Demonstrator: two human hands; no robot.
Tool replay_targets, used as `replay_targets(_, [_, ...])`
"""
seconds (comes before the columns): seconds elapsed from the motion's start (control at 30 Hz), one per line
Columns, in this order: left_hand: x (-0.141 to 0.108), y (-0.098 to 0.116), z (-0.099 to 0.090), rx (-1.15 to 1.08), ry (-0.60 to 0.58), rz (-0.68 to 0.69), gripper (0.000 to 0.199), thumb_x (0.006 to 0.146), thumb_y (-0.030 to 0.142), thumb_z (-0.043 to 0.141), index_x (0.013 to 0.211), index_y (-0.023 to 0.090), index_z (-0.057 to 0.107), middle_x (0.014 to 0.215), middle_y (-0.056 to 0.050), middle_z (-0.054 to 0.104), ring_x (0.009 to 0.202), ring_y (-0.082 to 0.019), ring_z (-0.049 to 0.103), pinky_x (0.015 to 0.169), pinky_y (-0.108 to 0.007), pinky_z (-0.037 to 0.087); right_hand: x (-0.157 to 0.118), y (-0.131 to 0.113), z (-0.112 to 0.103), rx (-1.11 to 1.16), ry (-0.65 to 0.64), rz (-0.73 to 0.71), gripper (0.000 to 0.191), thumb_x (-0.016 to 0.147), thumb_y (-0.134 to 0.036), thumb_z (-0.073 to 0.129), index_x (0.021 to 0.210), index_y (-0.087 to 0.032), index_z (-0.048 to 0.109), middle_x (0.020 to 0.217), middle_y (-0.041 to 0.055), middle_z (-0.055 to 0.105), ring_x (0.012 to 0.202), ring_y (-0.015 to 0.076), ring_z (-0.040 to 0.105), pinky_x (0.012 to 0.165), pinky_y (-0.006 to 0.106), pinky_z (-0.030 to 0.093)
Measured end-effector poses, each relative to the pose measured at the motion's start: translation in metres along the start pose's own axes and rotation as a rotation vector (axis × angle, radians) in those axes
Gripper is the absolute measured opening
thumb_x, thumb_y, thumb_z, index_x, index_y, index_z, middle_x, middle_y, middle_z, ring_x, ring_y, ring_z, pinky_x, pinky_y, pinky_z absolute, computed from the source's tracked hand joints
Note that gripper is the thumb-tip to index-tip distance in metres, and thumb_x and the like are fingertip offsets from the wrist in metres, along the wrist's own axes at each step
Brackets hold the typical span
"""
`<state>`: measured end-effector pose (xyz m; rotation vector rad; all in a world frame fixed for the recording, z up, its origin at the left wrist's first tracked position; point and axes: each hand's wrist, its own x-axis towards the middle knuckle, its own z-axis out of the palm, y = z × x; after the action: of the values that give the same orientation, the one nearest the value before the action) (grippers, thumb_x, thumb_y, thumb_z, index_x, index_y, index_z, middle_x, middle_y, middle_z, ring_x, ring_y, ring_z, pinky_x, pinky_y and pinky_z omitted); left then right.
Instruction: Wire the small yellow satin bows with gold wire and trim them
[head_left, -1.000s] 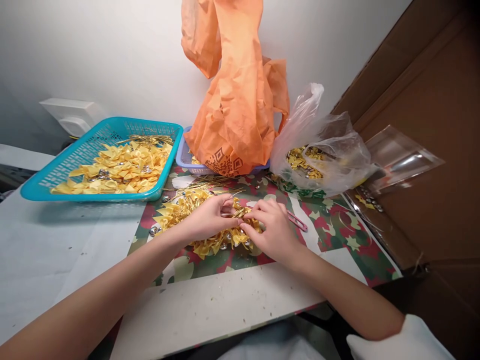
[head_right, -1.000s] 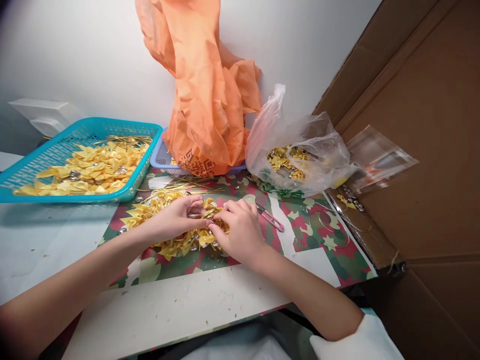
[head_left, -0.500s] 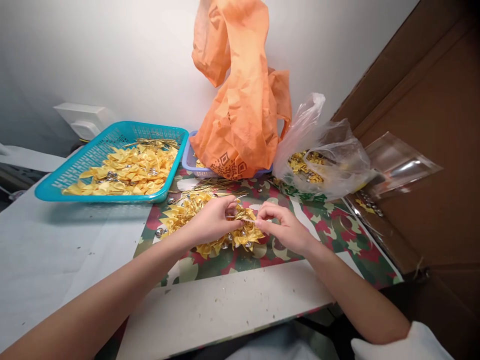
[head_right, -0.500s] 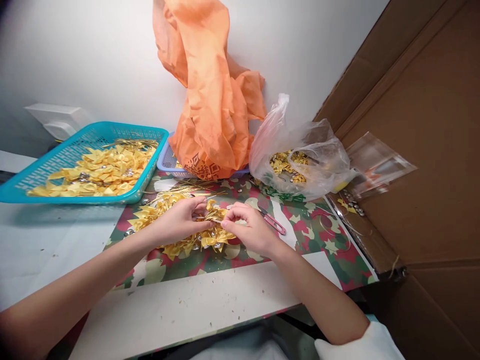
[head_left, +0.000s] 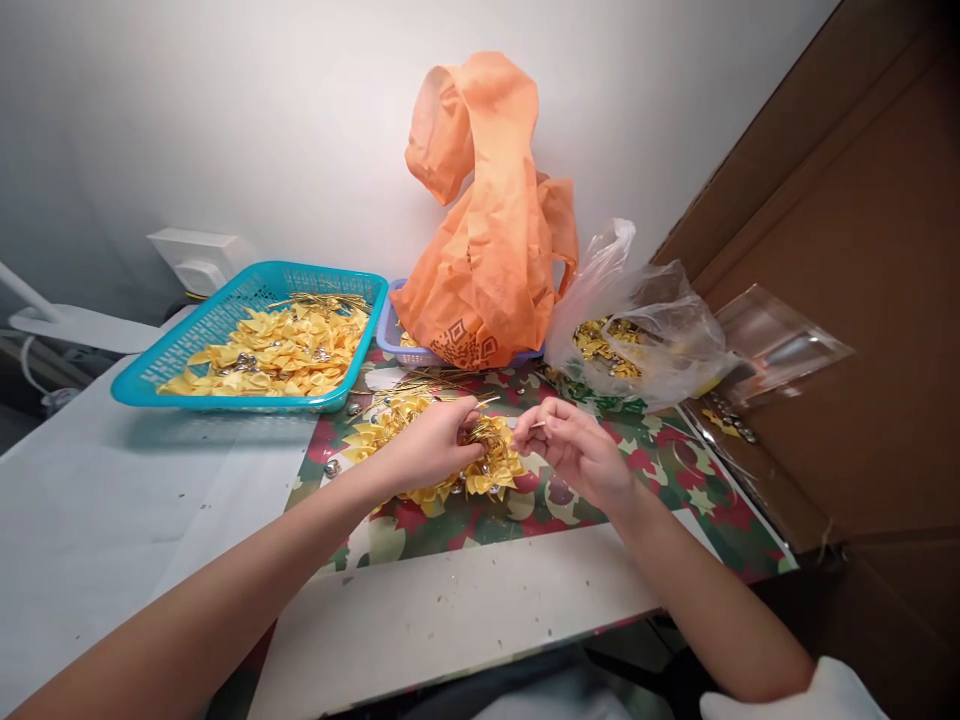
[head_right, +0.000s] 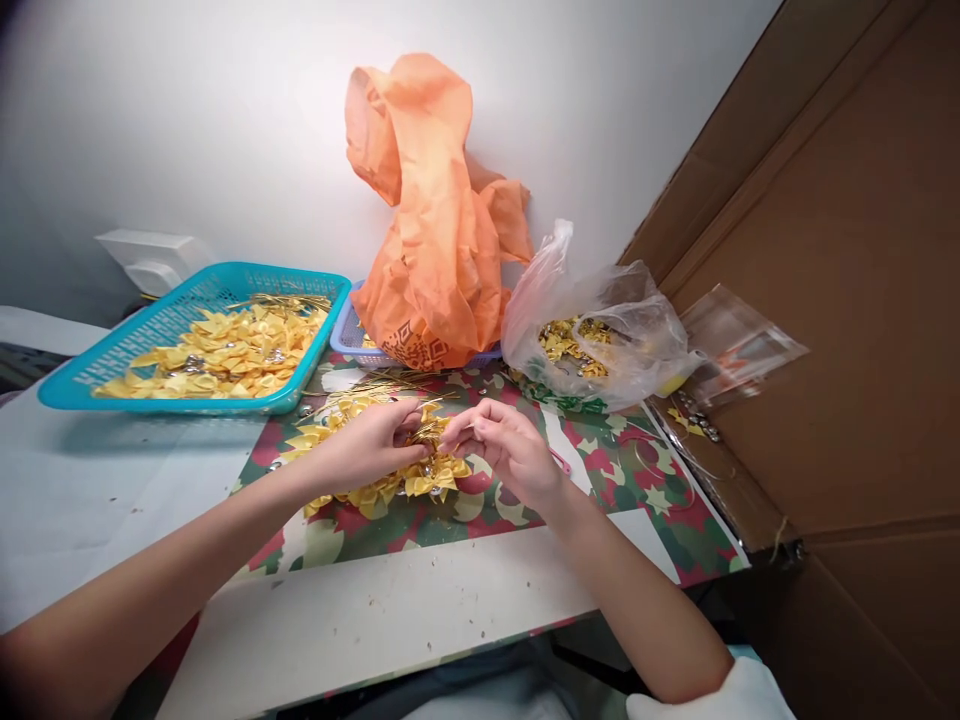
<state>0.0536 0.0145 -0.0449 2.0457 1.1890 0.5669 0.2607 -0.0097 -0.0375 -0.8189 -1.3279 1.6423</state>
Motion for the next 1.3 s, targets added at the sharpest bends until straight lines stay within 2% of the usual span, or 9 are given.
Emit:
replay_targets(0.1, [0.000, -0.001, -0.001, -0.002, 0.026, -0.004, 0.029, 0.072, 0.021, 0.057, 0.068, 0.024, 0.029, 0.063, 0.006, 0.037, 0.058, -0.014, 0.039, 0.055, -0.027, 0.027, 0.004, -0.008, 0.002, -0.059, 0.013, -0.077, 0.027, 0.083, -0.041, 0.059, 0.071, -0.021, 0.044, 0.072, 0.0006, 0.054, 0.069, 0.0152, 0.054, 0.071, 0.031, 0.047])
replay_targets(0.2, [0.000, -0.001, -0.001, 0.010, 0.050, -0.010, 0.030, 0.073, 0.020, 0.056, 0.068, 0.025, 0.027, 0.062, 0.006, 0.038, 0.057, -0.014, 0.039, 0.054, -0.027, 0.026, 0.008, -0.020, 0.003, -0.146, -0.017, -0.128, 0.027, 0.085, -0.039, 0.056, 0.070, -0.021, 0.042, 0.068, -0.0016, 0.048, 0.063, 0.0134, 0.048, 0.065, 0.029, 0.042])
replay_targets(0.3, [-0.001, 0.001, -0.002, 0.042, 0.068, -0.005, 0.029, 0.074, 0.019, 0.056, 0.068, 0.025, 0.029, 0.064, 0.005, 0.040, 0.059, -0.015, 0.040, 0.055, -0.028, 0.026, 0.009, -0.038, 0.006, -0.255, -0.170, -0.083, 0.028, 0.088, -0.037, 0.056, 0.069, -0.020, 0.044, 0.067, -0.0020, 0.046, 0.062, 0.0123, 0.044, 0.063, 0.027, 0.037])
replay_targets(0.47, [-0.002, 0.006, -0.004, 0.109, 0.102, -0.007, 0.026, 0.073, 0.018, 0.058, 0.067, 0.024, 0.034, 0.067, 0.002, 0.046, 0.065, -0.018, 0.044, 0.060, -0.029, 0.026, 0.008, -0.069, 0.011, -0.469, -0.476, 0.138, 0.029, 0.091, -0.038, 0.057, 0.072, -0.017, 0.049, 0.069, -0.0020, 0.046, 0.064, 0.0106, 0.042, 0.059, 0.024, 0.035])
replay_targets(0.6, [0.000, 0.003, -0.004, 0.124, 0.106, -0.042, 0.027, 0.072, 0.019, 0.059, 0.067, 0.024, 0.033, 0.066, 0.003, 0.048, 0.064, -0.018, 0.047, 0.058, -0.029, 0.026, 0.008, -0.077, 0.010, -0.513, -0.618, 0.213, 0.028, 0.093, -0.035, 0.055, 0.074, -0.016, 0.048, 0.071, -0.0012, 0.051, 0.064, 0.0098, 0.046, 0.057, 0.022, 0.037])
replay_targets(0.73, [0.001, -0.002, -0.003, 0.127, 0.107, -0.063, 0.025, 0.071, 0.018, 0.057, 0.067, 0.024, 0.033, 0.067, 0.003, 0.049, 0.065, -0.018, 0.047, 0.058, -0.028, 0.026, 0.008, -0.083, 0.009, -0.600, -0.702, 0.196, 0.028, 0.094, -0.034, 0.052, 0.073, -0.016, 0.048, 0.069, -0.0010, 0.051, 0.063, 0.0096, 0.045, 0.056, 0.022, 0.036])
replay_targets(0.87, [0.002, -0.001, -0.003, 0.137, 0.103, -0.078, 0.025, 0.071, 0.019, 0.057, 0.066, 0.023, 0.033, 0.066, 0.003, 0.048, 0.064, -0.018, 0.046, 0.059, -0.029, 0.026, 0.007, -0.093, 0.008, -0.612, -0.676, 0.159, 0.029, 0.093, -0.034, 0.053, 0.071, -0.017, 0.047, 0.067, -0.0026, 0.045, 0.059, 0.0086, 0.037, 0.052, 0.022, 0.030])
replay_targets(1.07, [0.001, -0.001, -0.009, 0.141, 0.104, -0.112, 0.022, 0.073, 0.024, 0.057, 0.068, 0.023, 0.036, 0.070, 0.001, 0.053, 0.069, -0.020, 0.050, 0.062, -0.030, 0.030, 0.019, -0.097, 0.016, -0.590, -0.460, -0.018, 0.026, 0.092, -0.032, 0.054, 0.071, -0.017, 0.048, 0.067, -0.0027, 0.042, 0.061, 0.0096, 0.036, 0.055, 0.024, 0.029])
replay_targets(1.3, [0.001, -0.004, -0.013, 0.119, 0.151, -0.194, 0.020, 0.072, 0.033, 0.062, 0.076, 0.021, 0.046, 0.086, -0.004, 0.062, 0.081, -0.024, 0.057, 0.067, -0.032, 0.036, 0.034, -0.089, 0.015, -0.537, -0.432, -0.081, 0.024, 0.090, -0.028, 0.053, 0.069, -0.017, 0.048, 0.066, -0.0033, 0.041, 0.060, 0.0092, 0.035, 0.055, 0.024, 0.028])
